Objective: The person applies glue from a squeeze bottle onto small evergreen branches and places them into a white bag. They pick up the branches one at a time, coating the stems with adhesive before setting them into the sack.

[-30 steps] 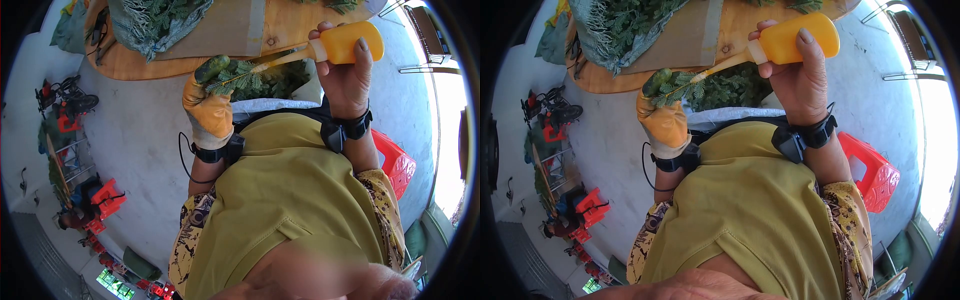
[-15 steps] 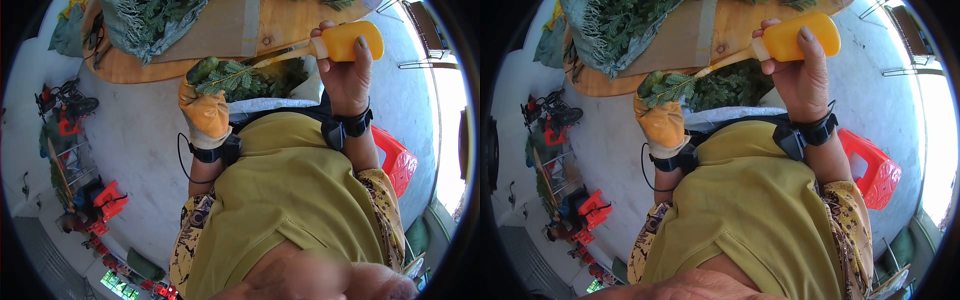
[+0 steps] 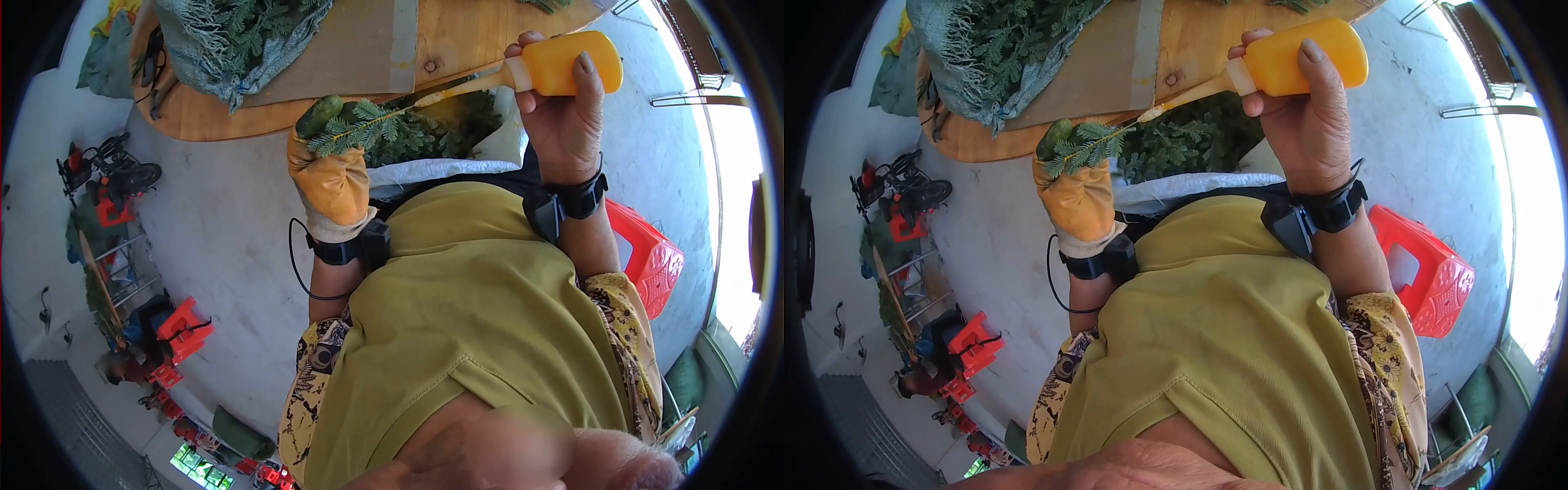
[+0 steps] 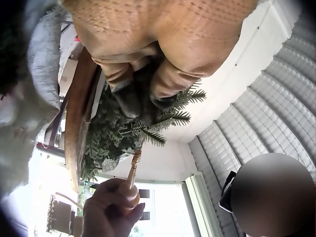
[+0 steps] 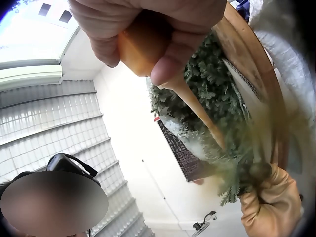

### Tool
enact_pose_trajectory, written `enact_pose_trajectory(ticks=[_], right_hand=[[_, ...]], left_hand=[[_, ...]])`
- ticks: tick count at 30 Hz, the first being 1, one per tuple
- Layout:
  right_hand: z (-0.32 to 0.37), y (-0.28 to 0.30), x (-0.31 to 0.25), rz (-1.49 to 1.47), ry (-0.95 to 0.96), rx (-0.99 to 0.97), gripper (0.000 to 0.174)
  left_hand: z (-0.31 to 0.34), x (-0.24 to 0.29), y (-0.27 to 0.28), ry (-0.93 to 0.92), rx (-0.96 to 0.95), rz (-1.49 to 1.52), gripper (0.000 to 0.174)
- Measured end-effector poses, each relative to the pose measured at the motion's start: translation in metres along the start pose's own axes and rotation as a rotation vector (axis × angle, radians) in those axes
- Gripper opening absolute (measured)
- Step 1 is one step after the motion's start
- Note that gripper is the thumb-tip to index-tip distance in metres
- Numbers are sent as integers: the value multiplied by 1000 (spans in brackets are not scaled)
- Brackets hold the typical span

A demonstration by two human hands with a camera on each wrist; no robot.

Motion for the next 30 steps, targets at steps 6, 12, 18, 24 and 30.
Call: enact_pose_trajectory(ticks=[6, 12, 18, 24, 30], right_hand=[[0, 4, -1, 22, 13, 15, 35], [0, 9, -4, 53, 32, 21, 35], [-1, 15, -13, 66, 56, 95, 34], [-5, 34, -21, 59, 58, 148, 33], [-6, 37, -27, 62, 72, 183, 33]], left_hand=[[-1, -1, 0, 19, -23, 17, 44], [-3, 0, 0, 34, -105, 38, 45], [-3, 11, 1, 94, -4, -214, 38], [-7, 30, 5, 209, -156, -989, 18], [-36, 54, -13, 169, -151, -937, 18]])
Point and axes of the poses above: each hand's wrist, its own z-axis away from the middle knuckle, its own y-axis out of the back of the hand, x = y × z, the point moved 1 cm from there along -z, towards the middle knuckle, and after that the axes turned 8 degrees about -z, right-handed, at the moved point
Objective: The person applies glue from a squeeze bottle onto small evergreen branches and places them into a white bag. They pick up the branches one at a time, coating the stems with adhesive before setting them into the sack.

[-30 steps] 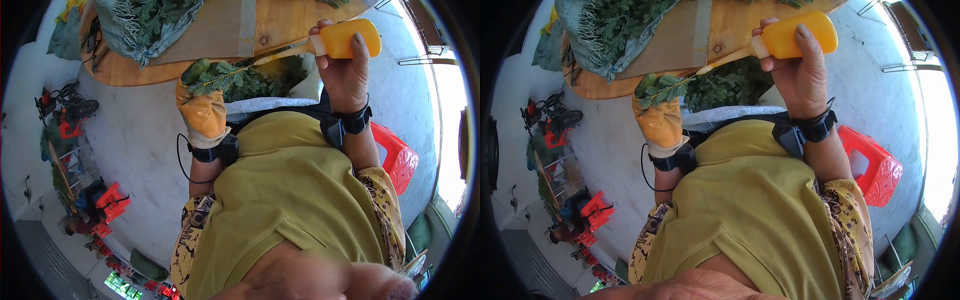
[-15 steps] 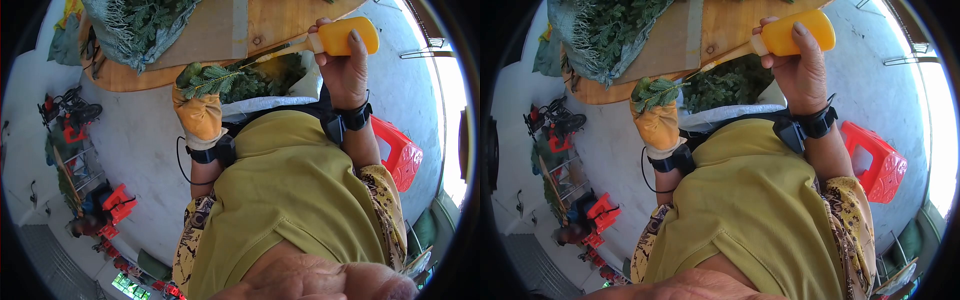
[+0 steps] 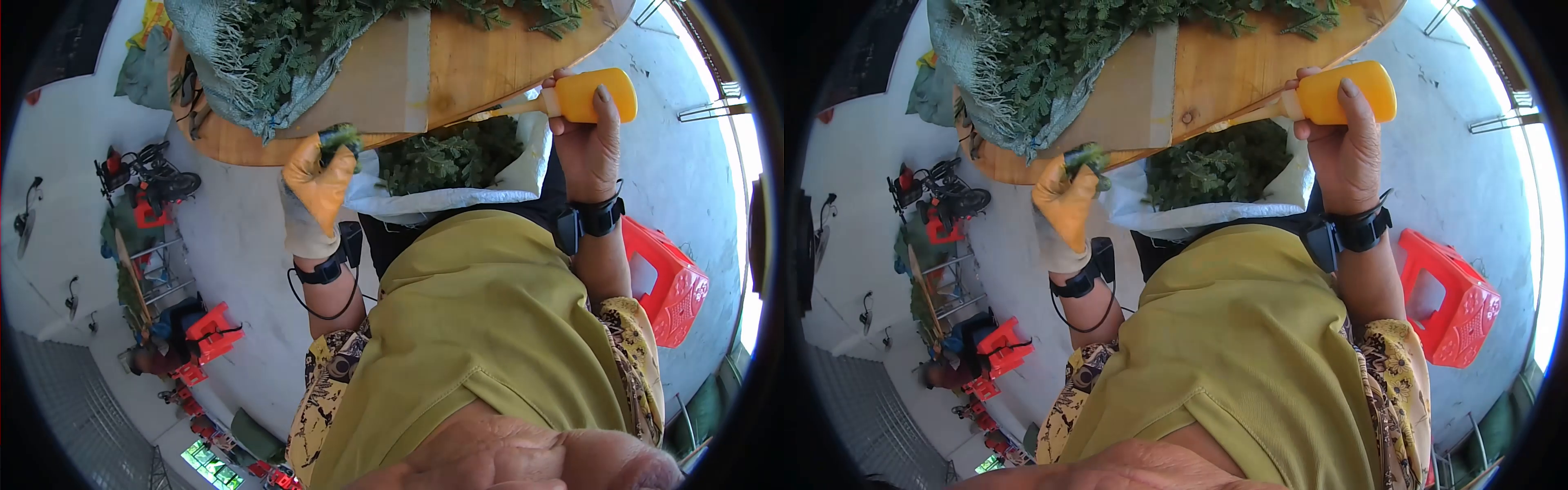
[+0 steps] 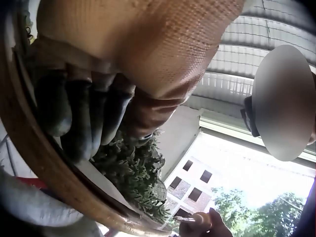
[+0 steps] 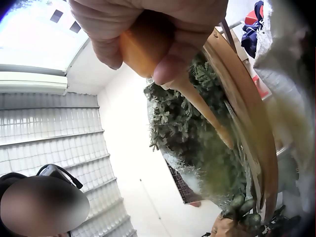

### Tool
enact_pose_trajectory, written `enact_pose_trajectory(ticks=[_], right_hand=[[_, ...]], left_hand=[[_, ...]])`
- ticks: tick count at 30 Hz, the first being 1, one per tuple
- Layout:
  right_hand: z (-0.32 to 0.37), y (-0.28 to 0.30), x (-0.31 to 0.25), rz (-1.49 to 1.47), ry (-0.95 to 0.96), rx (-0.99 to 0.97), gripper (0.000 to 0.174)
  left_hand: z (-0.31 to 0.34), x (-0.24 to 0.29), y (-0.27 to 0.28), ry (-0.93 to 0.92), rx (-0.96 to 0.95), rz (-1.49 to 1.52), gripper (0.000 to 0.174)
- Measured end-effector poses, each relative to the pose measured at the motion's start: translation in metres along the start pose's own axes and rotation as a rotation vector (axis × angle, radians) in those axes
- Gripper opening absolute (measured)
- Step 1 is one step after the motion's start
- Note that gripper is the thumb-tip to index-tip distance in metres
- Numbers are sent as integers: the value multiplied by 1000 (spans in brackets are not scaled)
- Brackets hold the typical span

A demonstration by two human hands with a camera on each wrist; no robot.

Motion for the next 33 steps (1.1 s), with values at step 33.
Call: enact_pose_trajectory(ticks=[33], right_hand=[[0, -3, -8, 50, 35, 6, 37]], left_hand=[[-67, 21, 50, -460, 158, -298, 19]])
Point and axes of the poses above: each hand's wrist, its own z-axis away from the middle knuckle, its own y-axis out of the back of the hand, x = y × z, the point moved 1 cm from there along -z, towards the middle knuckle, and after that the axes turned 8 degrees about -z, right-handed, at the moved point
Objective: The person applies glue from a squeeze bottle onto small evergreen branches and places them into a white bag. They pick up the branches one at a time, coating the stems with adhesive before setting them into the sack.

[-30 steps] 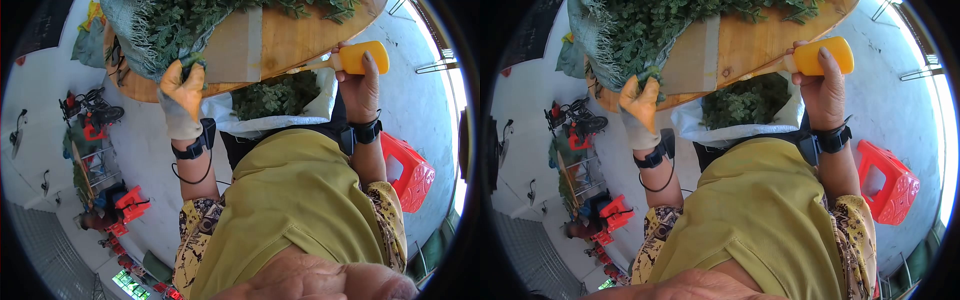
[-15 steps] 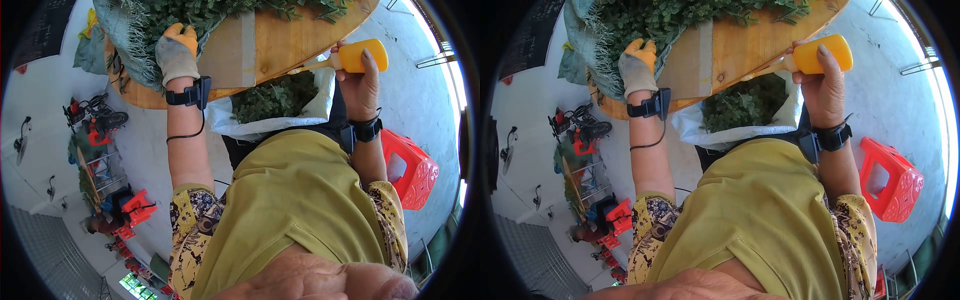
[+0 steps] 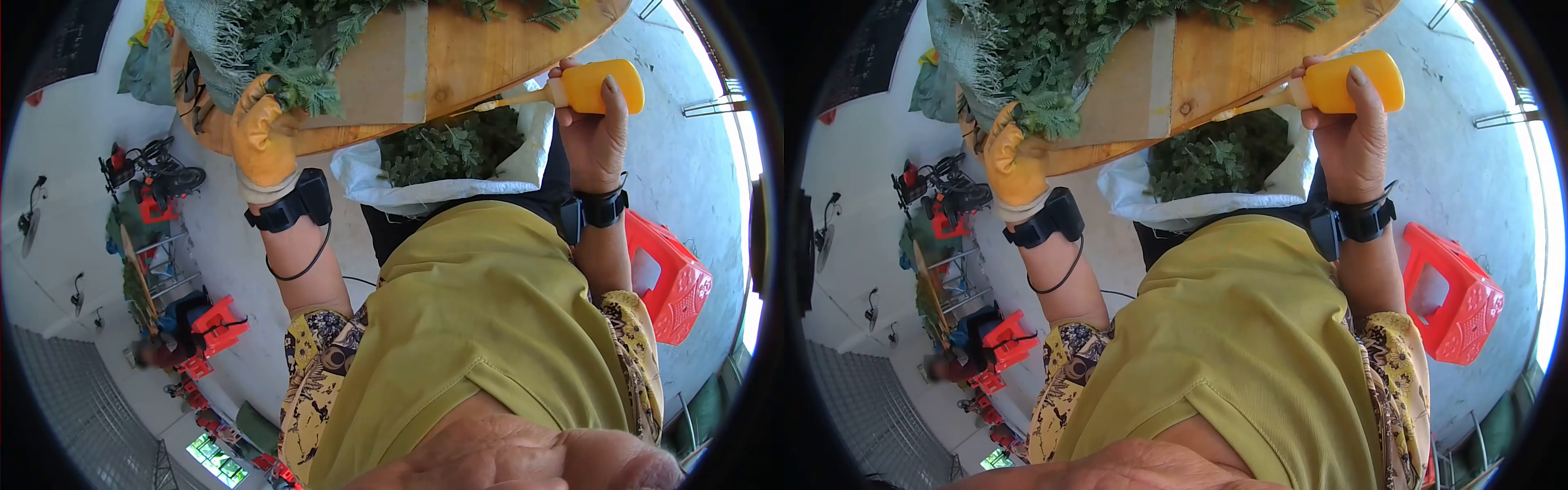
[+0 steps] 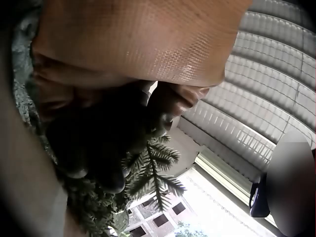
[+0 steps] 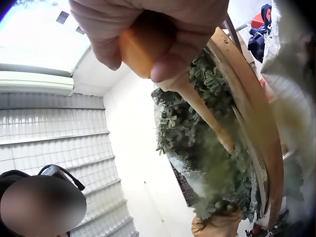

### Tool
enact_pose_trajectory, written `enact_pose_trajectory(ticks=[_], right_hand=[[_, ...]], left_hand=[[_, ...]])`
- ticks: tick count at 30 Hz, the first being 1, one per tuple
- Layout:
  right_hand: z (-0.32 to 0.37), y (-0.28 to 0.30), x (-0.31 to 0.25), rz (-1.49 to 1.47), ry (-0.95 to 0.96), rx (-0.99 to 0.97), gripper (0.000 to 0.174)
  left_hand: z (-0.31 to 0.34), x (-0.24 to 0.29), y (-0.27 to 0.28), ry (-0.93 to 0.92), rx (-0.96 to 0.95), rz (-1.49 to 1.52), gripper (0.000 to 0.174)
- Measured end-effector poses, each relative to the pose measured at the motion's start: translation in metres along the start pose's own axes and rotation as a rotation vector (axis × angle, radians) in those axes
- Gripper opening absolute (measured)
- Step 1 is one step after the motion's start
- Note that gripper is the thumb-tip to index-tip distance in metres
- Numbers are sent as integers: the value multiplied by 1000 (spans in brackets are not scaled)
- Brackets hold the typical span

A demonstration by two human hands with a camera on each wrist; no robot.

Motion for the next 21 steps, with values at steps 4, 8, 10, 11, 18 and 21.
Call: enact_pose_trajectory(ticks=[4, 8, 10, 11, 18, 21], right_hand=[[3, -8, -2, -157, -22, -51, 37], [7, -24, -3, -301, -70, -204, 37], [7, -21, 0, -327, -107, -230, 41], [8, -21, 2, -361, -137, -263, 46], [12, -34, 23, -210, -80, -252, 47], [13, -35, 21, -161, -107, -298, 46]], left_hand=[[25, -26, -20, 80, -233, 366, 33], [50, -28, -54, 475, -409, 1208, 42], [57, -17, -71, 501, -553, 1468, 44], [64, -18, -77, 513, -546, 1471, 44], [86, -17, -103, 636, -466, 1487, 41], [88, -18, -108, 676, -447, 1503, 42]])
Point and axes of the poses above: each hand's wrist, its own z-axis away from the middle knuckle, its own y-axis out of the back of the hand, x = y × z, the point moved 1 cm from there along -z, towards the middle knuckle, and after that the axes turned 8 degrees about -z, right-handed, at the moved point
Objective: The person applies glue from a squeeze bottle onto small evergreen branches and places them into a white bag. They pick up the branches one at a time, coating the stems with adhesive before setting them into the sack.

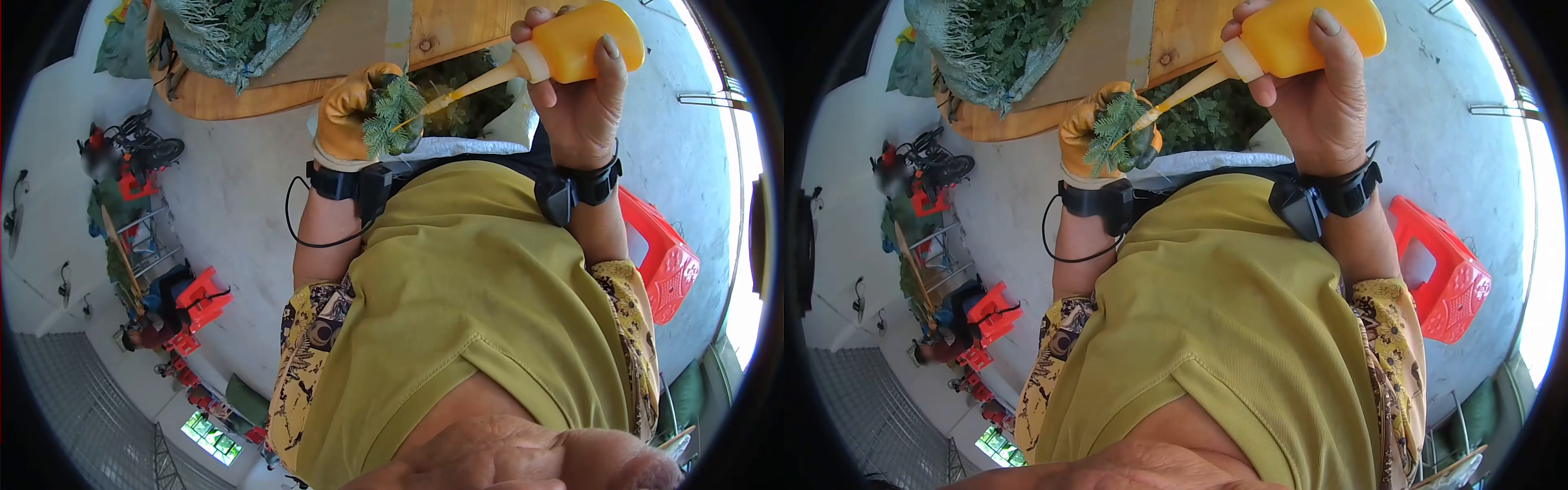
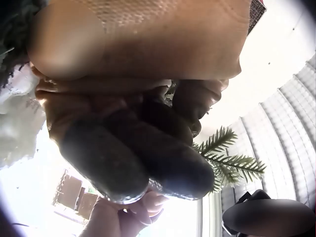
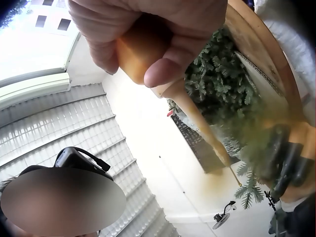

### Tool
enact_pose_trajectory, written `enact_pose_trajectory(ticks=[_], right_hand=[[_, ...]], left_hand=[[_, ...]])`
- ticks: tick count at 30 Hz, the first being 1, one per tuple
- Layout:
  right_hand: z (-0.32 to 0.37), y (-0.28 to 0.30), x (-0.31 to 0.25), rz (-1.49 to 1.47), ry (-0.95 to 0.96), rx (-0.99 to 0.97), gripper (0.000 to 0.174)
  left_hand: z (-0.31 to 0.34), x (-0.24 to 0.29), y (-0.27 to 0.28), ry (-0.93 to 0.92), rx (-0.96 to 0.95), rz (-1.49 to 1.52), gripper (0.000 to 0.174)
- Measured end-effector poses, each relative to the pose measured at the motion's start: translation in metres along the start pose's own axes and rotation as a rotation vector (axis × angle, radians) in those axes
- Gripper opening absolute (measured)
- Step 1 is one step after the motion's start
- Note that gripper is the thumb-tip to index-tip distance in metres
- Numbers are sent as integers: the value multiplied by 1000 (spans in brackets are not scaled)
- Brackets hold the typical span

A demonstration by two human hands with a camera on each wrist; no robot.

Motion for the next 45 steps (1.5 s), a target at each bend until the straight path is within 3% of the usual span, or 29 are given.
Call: enact_pose_trajectory(ticks=[5, 7, 14, 19, 21, 22, 24, 28, 33, 36, 43, 45], right_hand=[[3, -10, -6, 83, -54, 34, 44], [3, -16, -2, -36, 10, 145, 44], [2, -9, -1, -14, 5, 144, 42], [-1, 23, -11, 91, -94, -45, 44], [-1, 20, -10, 114, -79, -11, 44], [0, 19, -9, 135, -65, 23, 44], [-1, 20, -10, 151, -67, 23, 44], [-2, 28, -13, 130, -134, -19, 44], [-3, 13, -4, 105, -37, 104, 41], [-4, 15, -4, 97, -27, 106, 40], [-6, 17, -1, 114, -37, 150, 36], [-6, 22, -2, 112, -38, 148, 35]], left_hand=[[-5, -4, -1, 53, -33, 44, 41], [-5, -5, -1, 61, -65, 39, 41], [-4, -11, 18, 58, -111, 78, 42], [1, -8, -1, 97, -119, 145, 46], [3, -2, -26, 81, -100, 48, 25], [3, -3, -21, 82, -102, 49, 25], [2, -8, 0, 144, -187, 125, 47], [3, -16, 24, 58, -205, 8, 47], [1, -14, 16, 225, -228, 143, 48], [3, -12, 15, 219, -143, 49, 45], [1, -13, 1, 241, -147, 104, 41], [-1, -12, -2, 231, -252, 73, 36]])
Point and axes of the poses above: each hand's wrist, its own z-axis away from the middle knuckle, its own y-axis out of the back of the hand, x = y × z, the point moved 1 cm from there along -z, towards the middle knuckle, and after that the axes turned 8 degrees about -z, right-handed, at the moved point
